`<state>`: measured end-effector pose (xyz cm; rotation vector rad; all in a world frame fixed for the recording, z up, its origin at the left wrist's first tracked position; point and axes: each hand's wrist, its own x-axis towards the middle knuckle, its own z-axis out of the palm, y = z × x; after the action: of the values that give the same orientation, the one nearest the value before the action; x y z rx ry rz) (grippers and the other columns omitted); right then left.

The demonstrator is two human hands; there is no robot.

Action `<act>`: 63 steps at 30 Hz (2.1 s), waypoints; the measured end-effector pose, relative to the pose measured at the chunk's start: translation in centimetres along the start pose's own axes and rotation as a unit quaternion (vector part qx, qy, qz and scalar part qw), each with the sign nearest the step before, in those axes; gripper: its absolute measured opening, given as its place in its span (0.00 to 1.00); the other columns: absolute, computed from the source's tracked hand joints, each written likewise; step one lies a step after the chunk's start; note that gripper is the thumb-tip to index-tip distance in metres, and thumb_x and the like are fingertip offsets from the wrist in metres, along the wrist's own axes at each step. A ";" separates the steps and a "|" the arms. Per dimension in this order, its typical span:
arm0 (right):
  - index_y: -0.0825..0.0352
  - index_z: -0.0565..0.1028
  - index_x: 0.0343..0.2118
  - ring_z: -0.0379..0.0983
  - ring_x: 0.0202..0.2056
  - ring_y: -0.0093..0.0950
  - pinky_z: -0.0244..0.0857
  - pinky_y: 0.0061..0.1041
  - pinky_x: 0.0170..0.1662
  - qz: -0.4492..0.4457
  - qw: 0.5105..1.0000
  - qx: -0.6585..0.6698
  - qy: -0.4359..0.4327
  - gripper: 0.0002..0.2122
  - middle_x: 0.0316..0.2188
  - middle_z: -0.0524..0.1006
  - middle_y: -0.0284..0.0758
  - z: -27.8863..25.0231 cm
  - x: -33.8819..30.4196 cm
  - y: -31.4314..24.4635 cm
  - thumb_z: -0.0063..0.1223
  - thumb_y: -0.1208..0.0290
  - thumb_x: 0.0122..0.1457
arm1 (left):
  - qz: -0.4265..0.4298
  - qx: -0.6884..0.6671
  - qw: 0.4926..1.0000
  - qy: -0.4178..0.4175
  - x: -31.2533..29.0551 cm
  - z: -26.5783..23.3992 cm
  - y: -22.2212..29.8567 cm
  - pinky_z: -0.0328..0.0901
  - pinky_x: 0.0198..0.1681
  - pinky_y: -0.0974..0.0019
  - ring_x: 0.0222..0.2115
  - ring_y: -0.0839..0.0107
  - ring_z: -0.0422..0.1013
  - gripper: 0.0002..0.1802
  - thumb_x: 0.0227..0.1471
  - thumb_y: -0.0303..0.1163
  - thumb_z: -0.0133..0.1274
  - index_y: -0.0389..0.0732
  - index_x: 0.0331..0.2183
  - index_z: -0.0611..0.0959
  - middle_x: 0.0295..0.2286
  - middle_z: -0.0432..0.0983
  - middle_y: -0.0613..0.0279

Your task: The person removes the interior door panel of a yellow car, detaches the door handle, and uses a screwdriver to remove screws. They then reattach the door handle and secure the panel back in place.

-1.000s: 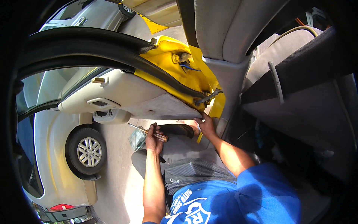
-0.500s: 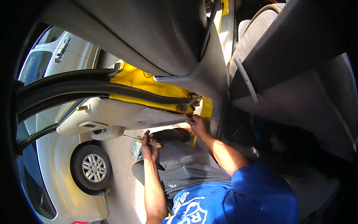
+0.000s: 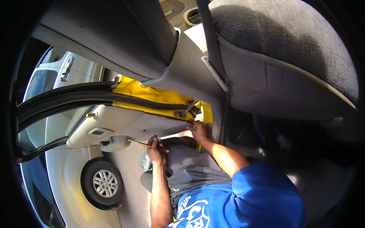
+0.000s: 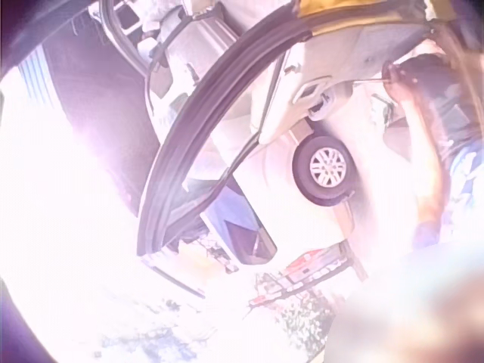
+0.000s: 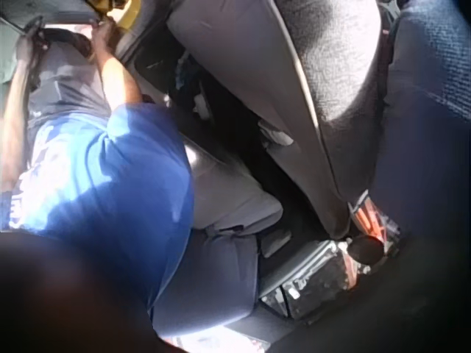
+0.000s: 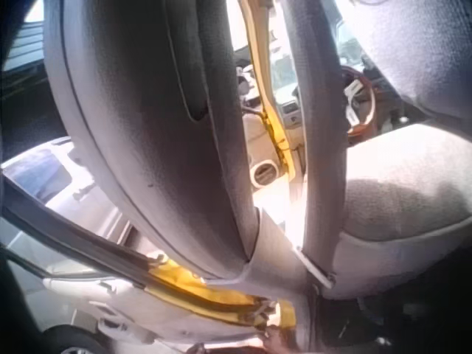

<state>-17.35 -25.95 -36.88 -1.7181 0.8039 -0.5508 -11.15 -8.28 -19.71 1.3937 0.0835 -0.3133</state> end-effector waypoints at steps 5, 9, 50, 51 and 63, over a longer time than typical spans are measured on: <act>0.72 0.81 0.34 0.75 0.43 0.48 0.68 0.44 0.49 0.036 0.999 0.032 0.023 0.18 0.38 0.80 0.48 1.5 0.0 1.0 0.74 0.61 0.51 | 0.029 0.147 0.989 0.003 -2.6 6.6 0.2 0.66 0.25 0.75 0.22 0.77 0.69 0.14 0.61 0.30 0.63 0.35 0.47 0.82 0.32 0.77 0.61; 0.67 0.83 0.34 0.75 0.42 0.48 0.69 0.45 0.47 -0.026 0.998 0.054 0.014 0.12 0.36 0.81 0.44 1.7 -0.1 1.7 0.71 0.65 0.52 | 0.090 0.253 0.961 0.065 -2.8 12.0 -2.3 0.73 0.35 0.62 0.32 0.64 0.75 0.45 0.44 0.37 0.78 0.34 0.55 0.67 0.37 0.78 0.53; 0.63 0.82 0.45 0.76 0.45 0.47 0.70 0.43 0.52 -0.038 0.995 0.085 -0.018 0.26 0.39 0.80 0.44 3.8 0.1 3.2 0.72 0.51 0.48 | 0.080 0.293 0.949 0.078 2.6 10.2 -7.7 0.63 0.18 0.66 0.21 0.71 0.70 0.34 0.53 0.38 0.61 0.31 0.56 0.70 0.35 0.78 0.57; 0.63 0.82 0.44 0.77 0.45 0.47 0.71 0.43 0.51 -0.036 0.997 0.071 -0.011 0.25 0.38 0.80 0.44 3.9 0.3 3.3 0.72 0.51 0.48 | 0.097 0.276 0.953 0.080 2.7 10.4 -7.8 0.63 0.18 0.66 0.20 0.71 0.70 0.33 0.53 0.37 0.61 0.31 0.56 0.71 0.34 0.78 0.57; 0.65 0.83 0.36 0.79 0.40 0.48 0.72 0.44 0.44 -0.041 0.994 0.105 -0.001 0.20 0.33 0.81 0.45 2.2 -1.2 1.4 0.74 0.55 0.46 | 0.129 0.287 0.946 0.082 2.2 11.1 -7.7 0.68 0.23 0.63 0.25 0.66 0.74 0.31 0.55 0.37 0.60 0.32 0.56 0.71 0.39 0.79 0.53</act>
<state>-16.88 -23.84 -38.83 -1.5630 0.6524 -0.6660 -12.47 -20.57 -25.63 1.9855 -0.0605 0.0072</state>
